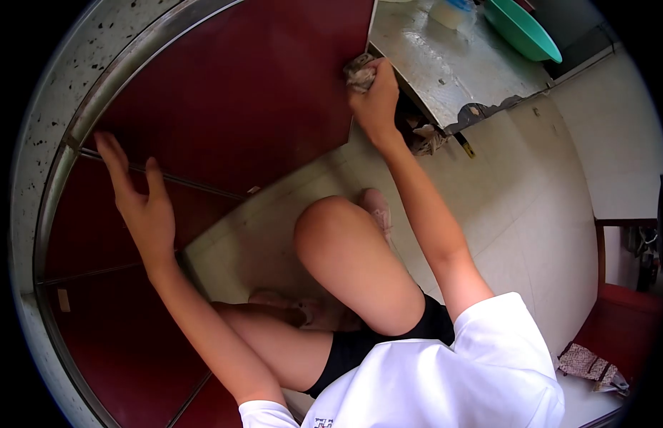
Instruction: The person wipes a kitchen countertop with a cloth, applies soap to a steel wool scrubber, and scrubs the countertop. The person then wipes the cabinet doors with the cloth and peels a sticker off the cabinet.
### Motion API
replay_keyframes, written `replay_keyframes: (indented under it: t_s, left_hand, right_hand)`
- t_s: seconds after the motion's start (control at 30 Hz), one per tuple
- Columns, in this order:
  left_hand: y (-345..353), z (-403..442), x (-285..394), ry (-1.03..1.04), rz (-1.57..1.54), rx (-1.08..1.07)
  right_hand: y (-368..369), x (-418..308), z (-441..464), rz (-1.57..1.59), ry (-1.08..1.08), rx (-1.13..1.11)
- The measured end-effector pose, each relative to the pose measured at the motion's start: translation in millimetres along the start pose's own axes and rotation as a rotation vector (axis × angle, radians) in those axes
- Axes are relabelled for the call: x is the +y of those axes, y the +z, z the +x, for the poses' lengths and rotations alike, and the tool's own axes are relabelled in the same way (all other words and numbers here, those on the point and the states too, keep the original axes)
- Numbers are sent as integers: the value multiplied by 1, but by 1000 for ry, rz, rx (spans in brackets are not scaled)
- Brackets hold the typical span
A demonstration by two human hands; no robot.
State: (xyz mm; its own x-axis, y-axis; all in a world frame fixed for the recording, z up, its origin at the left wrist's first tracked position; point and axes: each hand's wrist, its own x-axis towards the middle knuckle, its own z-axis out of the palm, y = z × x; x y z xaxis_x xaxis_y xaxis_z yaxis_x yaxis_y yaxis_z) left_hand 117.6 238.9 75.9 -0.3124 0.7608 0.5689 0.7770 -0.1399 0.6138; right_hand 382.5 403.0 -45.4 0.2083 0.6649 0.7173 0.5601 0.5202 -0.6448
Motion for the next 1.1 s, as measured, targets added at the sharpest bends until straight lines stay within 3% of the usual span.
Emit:
replay_keyframes:
  t_s: [0.07,0.17,0.23,0.27,0.3,0.37,0.43,0.53,0.6,0.67,0.7,0.77,0.8,0.83,0.93,1.0,1.03,1.1]
  left_hand:
    - [4,-1,2,6,24,27]
    - [6,0,0,15,47,34]
    - [8,-1,-1,16,45,43]
    - [8,-1,-1,24,44,49]
    - [8,-2,-1,7,54,40]
    - [8,-2,-2,35,65,67]
    - [7,-2,-6,47,75,69]
    - [4,-2,-12,60,81,61]
    - [4,-4,-14,62,78,53]
    - [5,-3,-16,79,84,53]
    - [3,-2,-17,64,99,52]
    - [0,-3,-23,117,55,49]
    - [0,-2,-28,144,23,68]
    - [0,-4,-23,97,25,49]
    - [-1,-4,-32,101,68,46]
    - [0,-4,-35,136,-30,40]
    - [-5,-3,-30,208,122,45]
    - [-9,-2,-25,189,32,38]
  right_hand:
    - [-4,9,-5,-47,-23,1]
    - [-19,-4,17,139,62,-57]
    - [-32,-43,48,143,-134,113]
    - [-27,-62,66,144,-120,94]
    - [-13,-77,85,12,-287,374]
    - [-1,-80,84,-111,-456,643]
    - [0,-59,54,44,-441,241]
    - [25,-4,-11,-57,-467,186]
    - [30,20,-61,-30,-395,100]
    - [25,25,-94,88,-87,-92]
    - [22,27,-99,100,-81,-108]
    - [9,31,-110,243,301,-113]
    - [5,22,-100,286,317,-32]
    - [4,31,-91,326,477,-1]
    - [-9,35,-55,835,1109,79]
    - [0,51,-44,882,1101,-61]
    - [2,51,-44,914,1117,-180]
    - [10,45,-43,818,1087,-213]
